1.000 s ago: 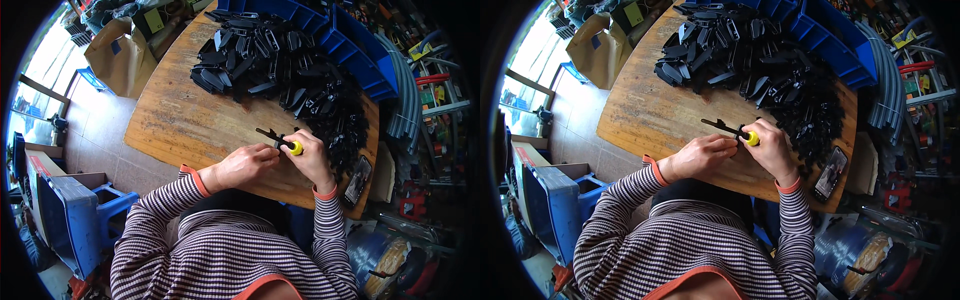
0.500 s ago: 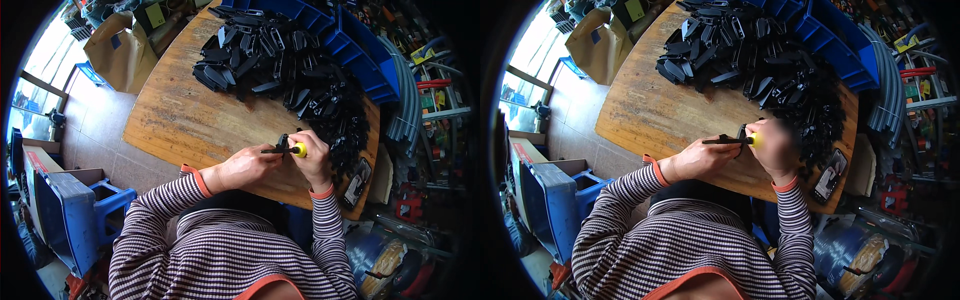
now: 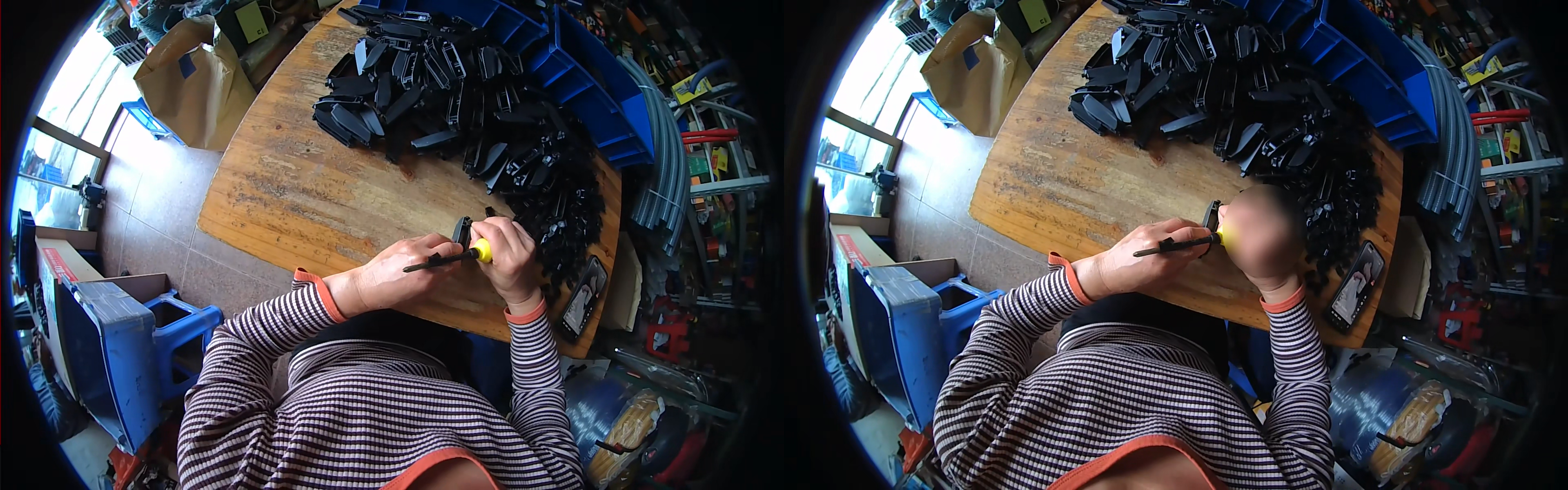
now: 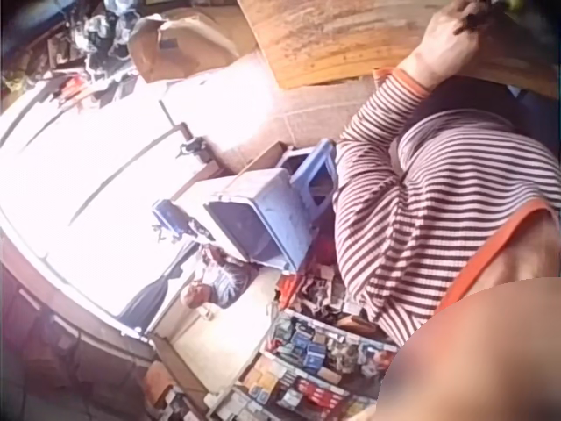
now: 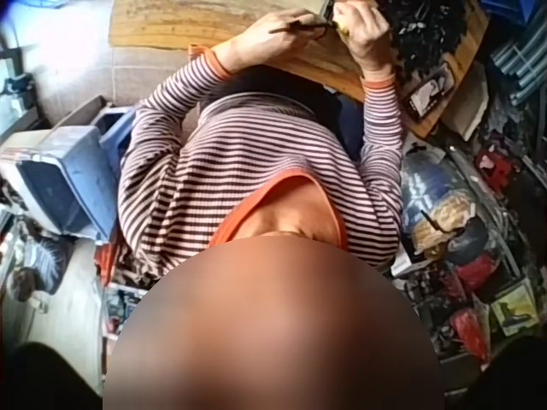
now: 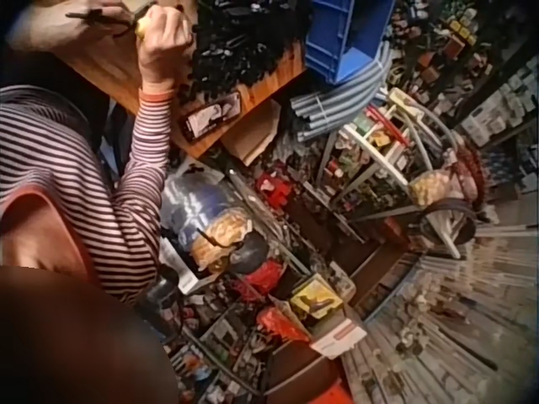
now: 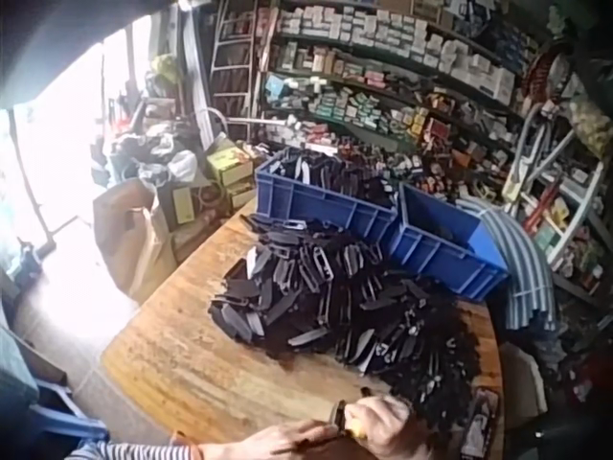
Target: Using a scraping tool to remove excess plastic material from small manufactured parts.
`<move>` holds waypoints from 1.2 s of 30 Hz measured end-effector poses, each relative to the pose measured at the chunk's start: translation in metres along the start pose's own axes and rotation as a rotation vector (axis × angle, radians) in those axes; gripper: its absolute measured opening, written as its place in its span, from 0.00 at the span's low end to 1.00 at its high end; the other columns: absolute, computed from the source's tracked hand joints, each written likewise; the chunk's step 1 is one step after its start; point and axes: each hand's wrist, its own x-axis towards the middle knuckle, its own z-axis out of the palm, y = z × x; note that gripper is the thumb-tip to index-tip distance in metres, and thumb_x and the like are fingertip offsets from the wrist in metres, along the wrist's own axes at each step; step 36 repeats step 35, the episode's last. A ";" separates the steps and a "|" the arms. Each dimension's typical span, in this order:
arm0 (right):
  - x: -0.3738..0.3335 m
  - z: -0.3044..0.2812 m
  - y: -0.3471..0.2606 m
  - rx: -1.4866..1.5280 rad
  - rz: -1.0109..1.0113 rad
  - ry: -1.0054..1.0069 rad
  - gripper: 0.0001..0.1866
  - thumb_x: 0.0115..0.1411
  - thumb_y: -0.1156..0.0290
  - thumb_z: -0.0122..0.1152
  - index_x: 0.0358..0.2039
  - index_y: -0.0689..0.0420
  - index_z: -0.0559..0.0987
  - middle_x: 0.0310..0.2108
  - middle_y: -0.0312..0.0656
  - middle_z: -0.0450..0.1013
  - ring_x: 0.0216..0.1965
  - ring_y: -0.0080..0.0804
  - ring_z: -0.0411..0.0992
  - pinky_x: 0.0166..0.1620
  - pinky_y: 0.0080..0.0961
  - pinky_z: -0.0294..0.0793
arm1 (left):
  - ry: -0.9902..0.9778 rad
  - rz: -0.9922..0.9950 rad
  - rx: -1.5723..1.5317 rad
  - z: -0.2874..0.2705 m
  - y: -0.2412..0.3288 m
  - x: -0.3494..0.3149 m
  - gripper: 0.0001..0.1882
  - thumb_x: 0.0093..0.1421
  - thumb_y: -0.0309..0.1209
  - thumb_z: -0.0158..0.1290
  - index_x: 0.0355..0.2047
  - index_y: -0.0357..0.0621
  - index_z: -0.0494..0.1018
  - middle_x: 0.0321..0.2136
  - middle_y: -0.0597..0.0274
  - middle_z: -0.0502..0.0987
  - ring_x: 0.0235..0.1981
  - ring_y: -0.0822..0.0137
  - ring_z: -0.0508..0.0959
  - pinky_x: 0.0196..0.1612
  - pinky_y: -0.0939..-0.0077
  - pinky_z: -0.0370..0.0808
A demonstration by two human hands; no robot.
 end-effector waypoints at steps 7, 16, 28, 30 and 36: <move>0.009 -0.012 -0.004 0.306 0.196 -0.251 0.09 0.49 0.81 0.63 0.31 0.59 0.75 0.27 0.41 0.72 0.27 0.31 0.74 0.30 0.26 0.73 | -0.060 0.077 0.198 -0.004 0.002 -0.001 0.19 0.48 0.25 0.55 0.43 0.35 0.75 0.46 0.56 0.73 0.45 0.60 0.76 0.42 0.72 0.78; 0.039 0.019 0.001 0.714 0.302 0.310 0.03 0.57 0.77 0.58 0.32 0.57 0.73 0.27 0.36 0.72 0.25 0.20 0.69 0.29 0.18 0.71 | -0.097 0.026 0.082 -0.004 0.001 0.002 0.20 0.49 0.26 0.54 0.44 0.35 0.74 0.47 0.56 0.73 0.46 0.61 0.75 0.45 0.72 0.78; 0.008 -0.019 0.018 0.005 0.586 -0.036 0.08 0.55 0.69 0.66 0.32 0.58 0.78 0.28 0.44 0.75 0.25 0.39 0.74 0.29 0.30 0.73 | -0.145 0.298 0.356 -0.013 -0.016 0.036 0.14 0.51 0.26 0.52 0.40 0.42 0.71 0.41 0.60 0.71 0.43 0.61 0.73 0.42 0.66 0.74; -0.001 -0.007 0.012 -0.034 0.600 -0.034 0.09 0.54 0.70 0.66 0.33 0.59 0.78 0.29 0.47 0.74 0.27 0.39 0.74 0.31 0.32 0.72 | -0.202 0.149 0.242 -0.015 -0.024 0.039 0.18 0.49 0.25 0.54 0.42 0.41 0.68 0.40 0.58 0.70 0.42 0.60 0.74 0.42 0.62 0.73; 0.006 0.002 -0.001 -0.159 0.681 -0.127 0.11 0.54 0.69 0.67 0.33 0.61 0.78 0.33 0.53 0.75 0.34 0.37 0.77 0.37 0.37 0.73 | 0.137 -0.433 0.399 -0.044 -0.059 0.063 0.17 0.50 0.33 0.58 0.38 0.47 0.66 0.34 0.59 0.68 0.41 0.58 0.72 0.49 0.62 0.67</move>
